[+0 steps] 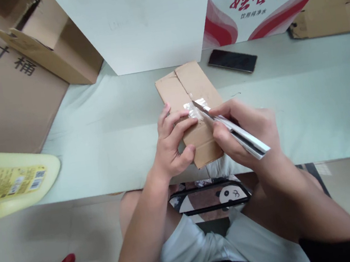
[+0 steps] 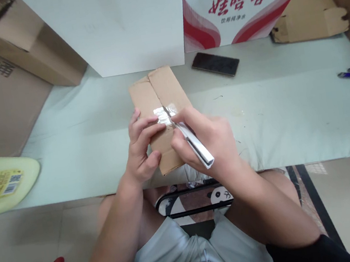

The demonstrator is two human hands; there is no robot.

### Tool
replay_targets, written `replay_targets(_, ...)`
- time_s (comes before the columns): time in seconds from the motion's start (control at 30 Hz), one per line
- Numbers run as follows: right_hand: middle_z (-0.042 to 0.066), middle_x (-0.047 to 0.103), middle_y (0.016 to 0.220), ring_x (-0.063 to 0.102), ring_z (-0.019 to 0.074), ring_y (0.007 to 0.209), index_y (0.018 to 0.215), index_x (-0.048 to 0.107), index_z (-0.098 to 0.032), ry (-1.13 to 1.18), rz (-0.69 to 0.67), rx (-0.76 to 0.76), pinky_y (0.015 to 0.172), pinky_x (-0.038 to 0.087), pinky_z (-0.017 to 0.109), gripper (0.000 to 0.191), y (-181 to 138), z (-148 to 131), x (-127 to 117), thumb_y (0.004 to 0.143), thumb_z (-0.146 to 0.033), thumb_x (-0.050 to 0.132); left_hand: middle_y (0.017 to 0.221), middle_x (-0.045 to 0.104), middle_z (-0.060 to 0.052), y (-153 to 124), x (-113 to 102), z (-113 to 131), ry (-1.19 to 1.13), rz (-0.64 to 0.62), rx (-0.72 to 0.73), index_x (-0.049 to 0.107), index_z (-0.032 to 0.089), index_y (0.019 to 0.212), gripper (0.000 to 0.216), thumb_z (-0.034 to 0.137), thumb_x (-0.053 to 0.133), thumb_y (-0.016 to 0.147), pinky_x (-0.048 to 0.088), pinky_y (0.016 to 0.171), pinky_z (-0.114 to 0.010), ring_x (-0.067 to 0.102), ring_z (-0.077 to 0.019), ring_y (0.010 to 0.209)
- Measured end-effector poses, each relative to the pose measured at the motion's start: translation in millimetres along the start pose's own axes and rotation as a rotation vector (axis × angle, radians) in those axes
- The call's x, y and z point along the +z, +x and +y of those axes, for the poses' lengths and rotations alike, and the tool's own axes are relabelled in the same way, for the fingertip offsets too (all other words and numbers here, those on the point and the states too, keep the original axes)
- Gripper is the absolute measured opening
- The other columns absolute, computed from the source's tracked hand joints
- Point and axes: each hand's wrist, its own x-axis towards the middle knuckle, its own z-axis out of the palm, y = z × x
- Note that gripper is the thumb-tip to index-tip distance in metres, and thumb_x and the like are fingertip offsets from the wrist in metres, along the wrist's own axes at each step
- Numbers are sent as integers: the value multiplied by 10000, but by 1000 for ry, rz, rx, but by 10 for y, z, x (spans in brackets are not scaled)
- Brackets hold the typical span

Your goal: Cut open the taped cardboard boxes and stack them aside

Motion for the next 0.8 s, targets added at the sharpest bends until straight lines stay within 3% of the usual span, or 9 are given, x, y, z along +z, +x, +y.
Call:
replay_targets(0.17, -4, 688, 674, 577, 126, 521, 900, 689, -226, 9, -49, 27, 527, 431, 246, 164, 14, -5, -14, 831, -306, 563, 1347, 608, -82, 3, -7, 2, -5, 3, 4, 571, 298, 1329, 478, 589, 363, 1013, 235, 1292, -629, 564, -307, 1339)
replay_targets(0.3, -13, 649, 623, 543, 125, 495, 852, 668, -225, 18, -10, 32, 510, 409, 251, 139, 5, -5, -3, 795, -290, 560, 1338, 614, -82, 6, -9, 2, 10, 1, 5, 567, 302, 1332, 484, 595, 349, 1014, 236, 1289, -637, 569, -310, 1333)
replay_targets(0.7, -50, 542, 537, 432, 51, 445, 759, 620, -181, -25, 60, -140, 456, 350, 169, 83, -19, -19, -37, 754, -154, 542, 1322, 648, -90, 15, -20, 17, -3, 38, 20, 616, 268, 1303, 467, 559, 393, 1014, 283, 1275, -587, 590, -296, 1314)
replay_targets(0.8, -47, 520, 537, 422, 61, 444, 761, 615, -190, -28, 42, -118, 454, 358, 184, 84, -38, -23, -66, 758, -160, 536, 1301, 664, -79, 21, -24, 24, -1, 39, 12, 624, 277, 1295, 452, 542, 382, 1019, 284, 1276, -579, 609, -290, 1288)
